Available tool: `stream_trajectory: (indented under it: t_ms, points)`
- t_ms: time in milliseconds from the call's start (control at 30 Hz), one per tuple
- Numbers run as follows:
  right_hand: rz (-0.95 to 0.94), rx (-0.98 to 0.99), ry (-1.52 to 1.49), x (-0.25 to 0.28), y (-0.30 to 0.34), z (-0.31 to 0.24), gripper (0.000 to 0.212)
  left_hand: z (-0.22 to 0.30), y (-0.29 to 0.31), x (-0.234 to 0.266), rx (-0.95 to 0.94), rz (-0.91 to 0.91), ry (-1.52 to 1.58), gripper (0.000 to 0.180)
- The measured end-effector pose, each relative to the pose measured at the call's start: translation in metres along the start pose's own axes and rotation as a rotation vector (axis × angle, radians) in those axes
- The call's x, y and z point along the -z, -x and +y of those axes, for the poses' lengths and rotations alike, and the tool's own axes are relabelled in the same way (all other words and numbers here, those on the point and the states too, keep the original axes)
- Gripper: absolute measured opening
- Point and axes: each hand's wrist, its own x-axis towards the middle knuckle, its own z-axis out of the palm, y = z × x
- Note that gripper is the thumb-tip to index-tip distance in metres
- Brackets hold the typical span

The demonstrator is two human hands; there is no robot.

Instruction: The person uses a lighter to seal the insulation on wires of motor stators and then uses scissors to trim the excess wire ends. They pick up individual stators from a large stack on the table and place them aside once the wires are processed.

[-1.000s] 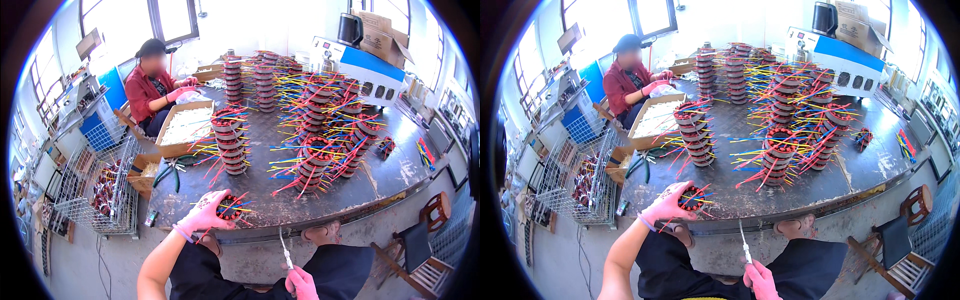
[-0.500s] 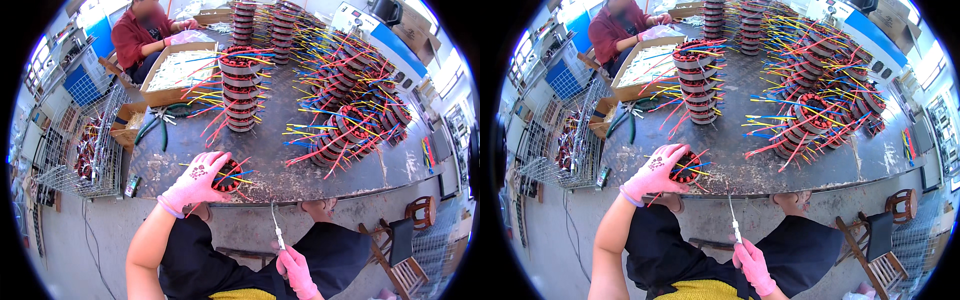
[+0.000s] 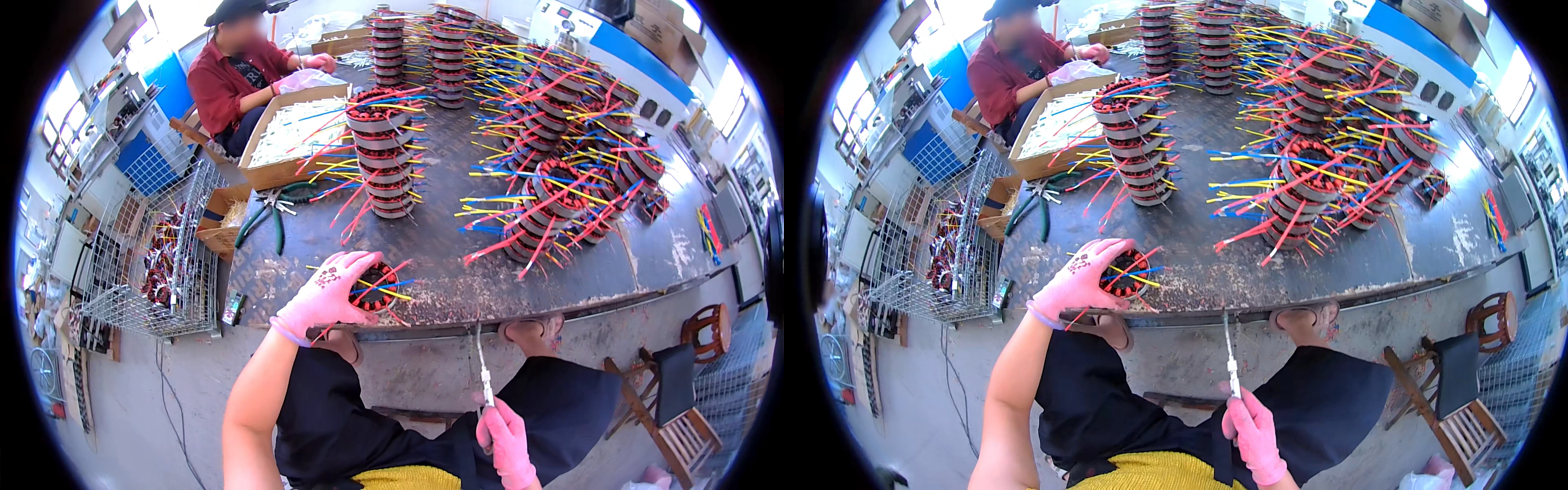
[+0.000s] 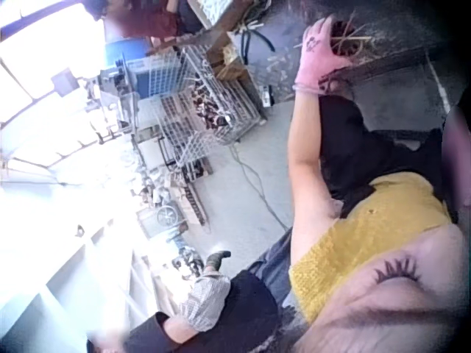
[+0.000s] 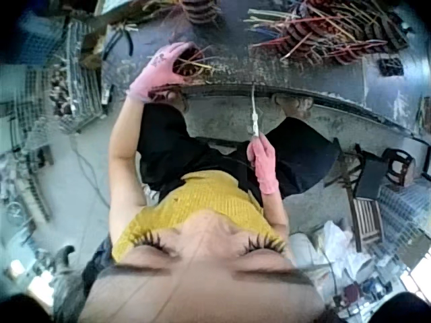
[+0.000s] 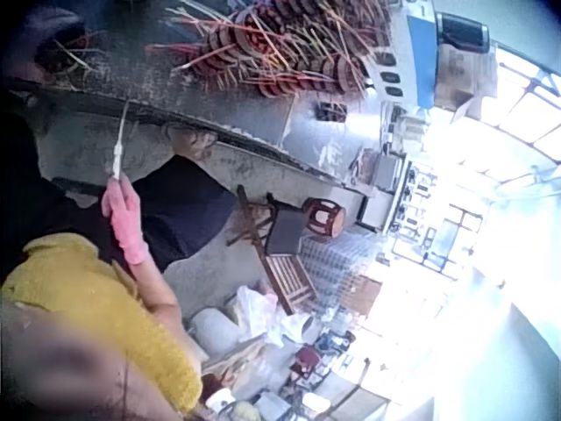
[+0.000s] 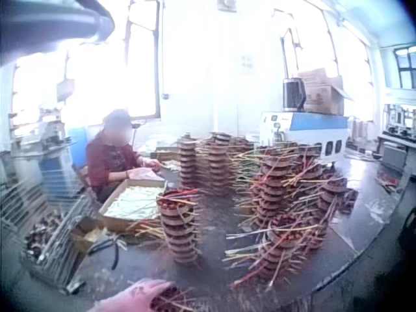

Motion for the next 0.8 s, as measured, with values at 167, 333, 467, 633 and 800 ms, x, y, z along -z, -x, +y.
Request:
stream_trajectory:
  t_ms: [167,333,467,633,800]
  points:
    - [0.024,0.061,-0.007,0.011,0.010,0.008,0.037,0.003,0.007,0.009,0.061,-0.039,-0.085,0.098]
    - [0.121,0.115,-0.047,0.027,0.017,0.012,0.040,-0.029,0.036,0.057,0.179,0.051,-0.014,0.098]
    - [0.176,0.159,-0.064,0.028,0.015,0.019,0.042,-0.064,0.076,0.084,0.246,0.025,-0.125,0.101]
    - [0.273,0.232,-0.041,0.026,0.017,0.007,0.030,-0.071,0.088,0.081,0.285,-0.037,-0.067,0.101]
    - [0.389,0.252,-0.065,0.034,0.030,-0.014,0.031,-0.037,0.072,0.081,0.226,0.086,-0.076,0.072]
